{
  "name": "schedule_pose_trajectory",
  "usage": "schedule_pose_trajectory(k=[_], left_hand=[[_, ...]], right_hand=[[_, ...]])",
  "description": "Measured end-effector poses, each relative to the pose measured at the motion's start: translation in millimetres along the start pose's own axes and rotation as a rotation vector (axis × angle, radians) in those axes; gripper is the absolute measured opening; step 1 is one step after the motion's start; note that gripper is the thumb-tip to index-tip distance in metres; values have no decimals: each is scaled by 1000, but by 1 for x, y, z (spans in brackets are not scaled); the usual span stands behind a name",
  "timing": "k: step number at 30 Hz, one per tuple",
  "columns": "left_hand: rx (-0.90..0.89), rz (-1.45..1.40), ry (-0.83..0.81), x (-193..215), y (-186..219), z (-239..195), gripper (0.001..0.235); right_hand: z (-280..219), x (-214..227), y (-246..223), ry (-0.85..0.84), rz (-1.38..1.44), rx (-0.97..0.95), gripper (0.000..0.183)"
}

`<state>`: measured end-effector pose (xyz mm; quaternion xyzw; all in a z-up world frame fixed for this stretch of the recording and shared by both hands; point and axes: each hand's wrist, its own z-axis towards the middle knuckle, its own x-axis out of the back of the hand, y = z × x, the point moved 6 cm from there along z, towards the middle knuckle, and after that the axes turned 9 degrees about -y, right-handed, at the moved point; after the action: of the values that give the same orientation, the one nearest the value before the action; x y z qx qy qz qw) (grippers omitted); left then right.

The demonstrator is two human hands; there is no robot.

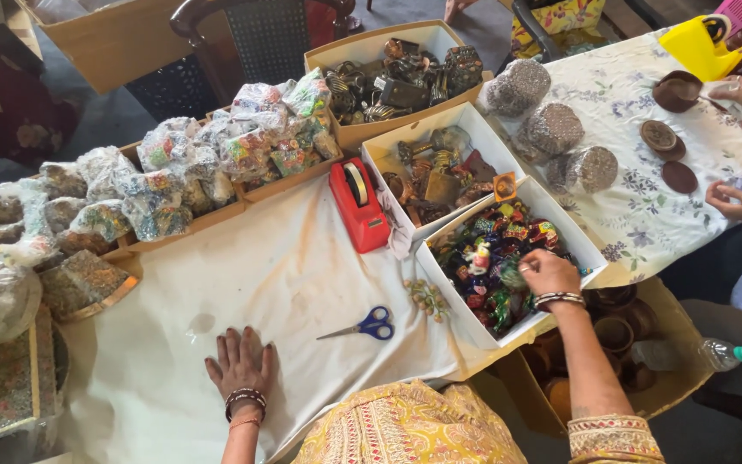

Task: The person wraps a small green decorative figurine in bubble wrap, trims the excess with scissors, and secures it with tape. They then place the wrapped item into a box and pick up another figurine to wipe it with a cloth.

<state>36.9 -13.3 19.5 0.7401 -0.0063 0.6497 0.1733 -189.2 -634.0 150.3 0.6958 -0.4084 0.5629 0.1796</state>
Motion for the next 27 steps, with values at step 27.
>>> schedule_pose_trajectory(k=[27], left_hand=[[-6,-14,24,-3,-2,0,66]], right_hand=[[13,-28,-81,174,-298,153,13]])
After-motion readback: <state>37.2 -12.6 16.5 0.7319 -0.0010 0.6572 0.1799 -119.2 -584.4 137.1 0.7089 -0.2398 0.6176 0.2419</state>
